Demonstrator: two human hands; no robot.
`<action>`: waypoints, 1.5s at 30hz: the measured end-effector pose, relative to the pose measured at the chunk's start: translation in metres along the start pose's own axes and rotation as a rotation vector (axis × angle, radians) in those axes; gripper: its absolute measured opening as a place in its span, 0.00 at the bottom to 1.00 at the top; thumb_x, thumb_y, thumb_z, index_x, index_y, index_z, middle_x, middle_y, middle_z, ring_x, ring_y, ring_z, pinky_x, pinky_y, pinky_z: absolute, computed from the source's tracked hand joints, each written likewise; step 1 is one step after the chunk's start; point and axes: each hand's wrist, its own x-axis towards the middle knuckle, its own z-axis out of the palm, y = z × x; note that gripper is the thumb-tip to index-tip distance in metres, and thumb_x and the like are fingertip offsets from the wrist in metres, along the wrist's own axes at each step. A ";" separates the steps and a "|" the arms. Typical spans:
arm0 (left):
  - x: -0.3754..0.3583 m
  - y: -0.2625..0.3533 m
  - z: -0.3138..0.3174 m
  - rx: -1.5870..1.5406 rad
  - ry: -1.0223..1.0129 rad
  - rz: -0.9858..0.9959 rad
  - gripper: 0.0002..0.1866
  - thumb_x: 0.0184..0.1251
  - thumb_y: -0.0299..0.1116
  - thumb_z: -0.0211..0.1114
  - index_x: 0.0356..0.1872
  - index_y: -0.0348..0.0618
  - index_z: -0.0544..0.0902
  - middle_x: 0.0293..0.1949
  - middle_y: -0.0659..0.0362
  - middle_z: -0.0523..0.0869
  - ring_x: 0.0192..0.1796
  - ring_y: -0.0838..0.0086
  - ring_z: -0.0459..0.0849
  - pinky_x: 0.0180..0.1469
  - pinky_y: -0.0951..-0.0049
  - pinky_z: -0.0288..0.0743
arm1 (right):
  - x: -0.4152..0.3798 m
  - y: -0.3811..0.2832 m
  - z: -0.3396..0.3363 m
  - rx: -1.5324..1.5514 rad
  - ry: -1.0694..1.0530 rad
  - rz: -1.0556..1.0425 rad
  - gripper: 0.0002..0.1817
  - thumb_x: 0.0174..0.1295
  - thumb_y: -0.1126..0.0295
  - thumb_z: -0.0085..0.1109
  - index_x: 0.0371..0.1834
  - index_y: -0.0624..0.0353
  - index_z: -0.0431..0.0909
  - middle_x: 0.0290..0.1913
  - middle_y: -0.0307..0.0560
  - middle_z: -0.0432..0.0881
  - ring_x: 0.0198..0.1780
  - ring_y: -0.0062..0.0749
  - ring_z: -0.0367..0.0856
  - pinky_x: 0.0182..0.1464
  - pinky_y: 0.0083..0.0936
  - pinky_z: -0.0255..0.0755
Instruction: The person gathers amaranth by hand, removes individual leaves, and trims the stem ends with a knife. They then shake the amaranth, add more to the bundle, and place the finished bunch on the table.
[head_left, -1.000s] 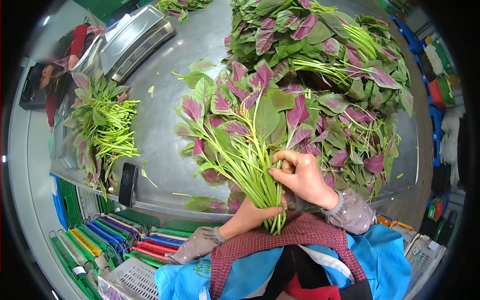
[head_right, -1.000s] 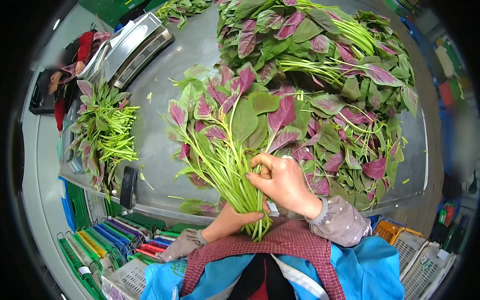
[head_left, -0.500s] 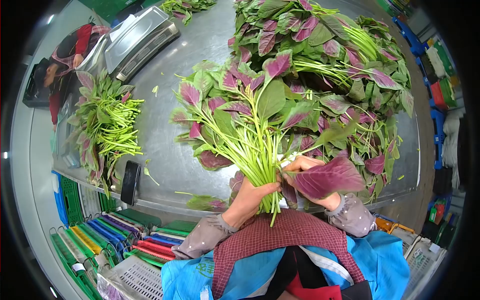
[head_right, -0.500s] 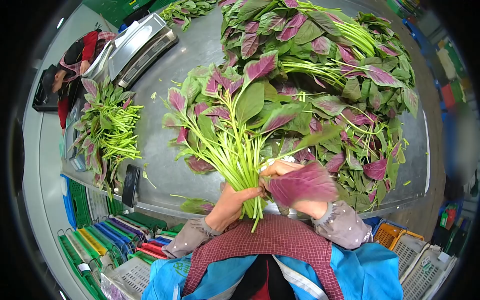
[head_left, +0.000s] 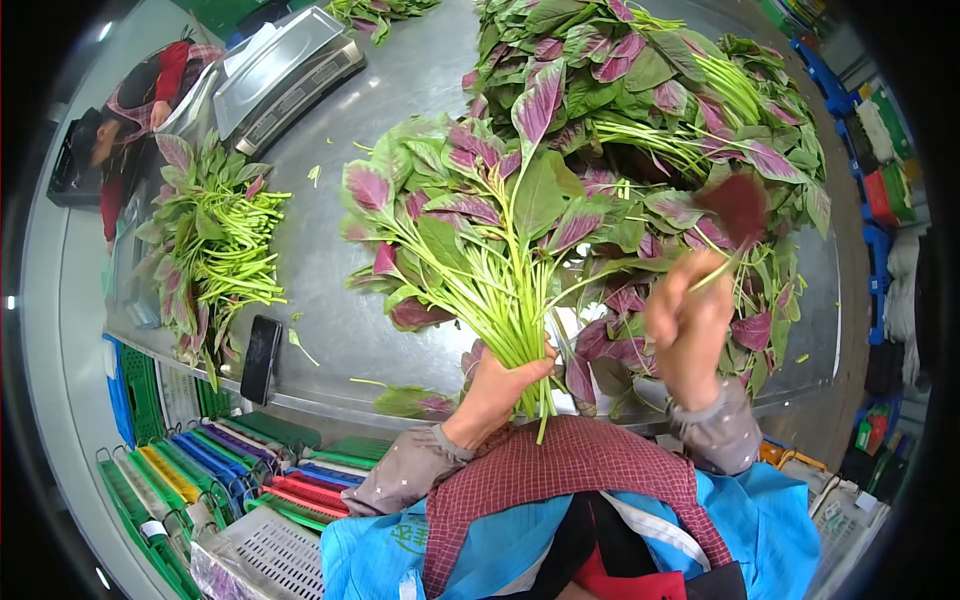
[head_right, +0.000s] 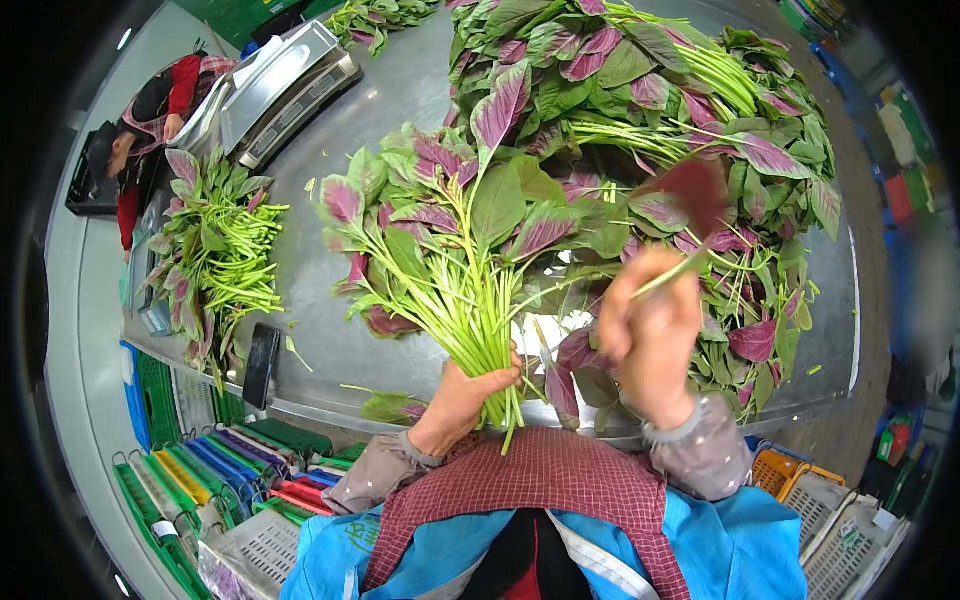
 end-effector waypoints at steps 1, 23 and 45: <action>0.000 0.000 0.001 0.027 0.004 0.008 0.14 0.52 0.21 0.63 0.41 0.35 0.74 0.34 0.60 0.79 0.36 0.78 0.78 0.40 0.77 0.73 | 0.009 0.004 -0.002 -0.002 0.000 -0.003 0.12 0.59 0.64 0.55 0.33 0.64 0.73 0.23 0.38 0.73 0.16 0.16 0.66 0.16 0.15 0.58; -0.002 -0.009 0.007 0.122 0.015 0.021 0.11 0.50 0.21 0.61 0.37 0.36 0.75 0.33 0.61 0.79 0.36 0.78 0.77 0.40 0.77 0.71 | 0.013 0.052 0.016 -1.564 -0.611 -0.584 0.06 0.45 0.73 0.53 0.25 0.52 0.66 0.23 0.43 0.65 0.20 0.32 0.73 0.19 0.27 0.66; -0.003 -0.015 0.004 0.693 0.189 0.299 0.11 0.48 0.27 0.65 0.34 0.35 0.78 0.30 0.52 0.83 0.34 0.65 0.82 0.37 0.72 0.74 | 0.021 0.055 0.046 -1.232 -0.373 -0.336 0.06 0.48 0.75 0.59 0.30 0.62 0.77 0.23 0.44 0.75 0.22 0.30 0.74 0.24 0.22 0.67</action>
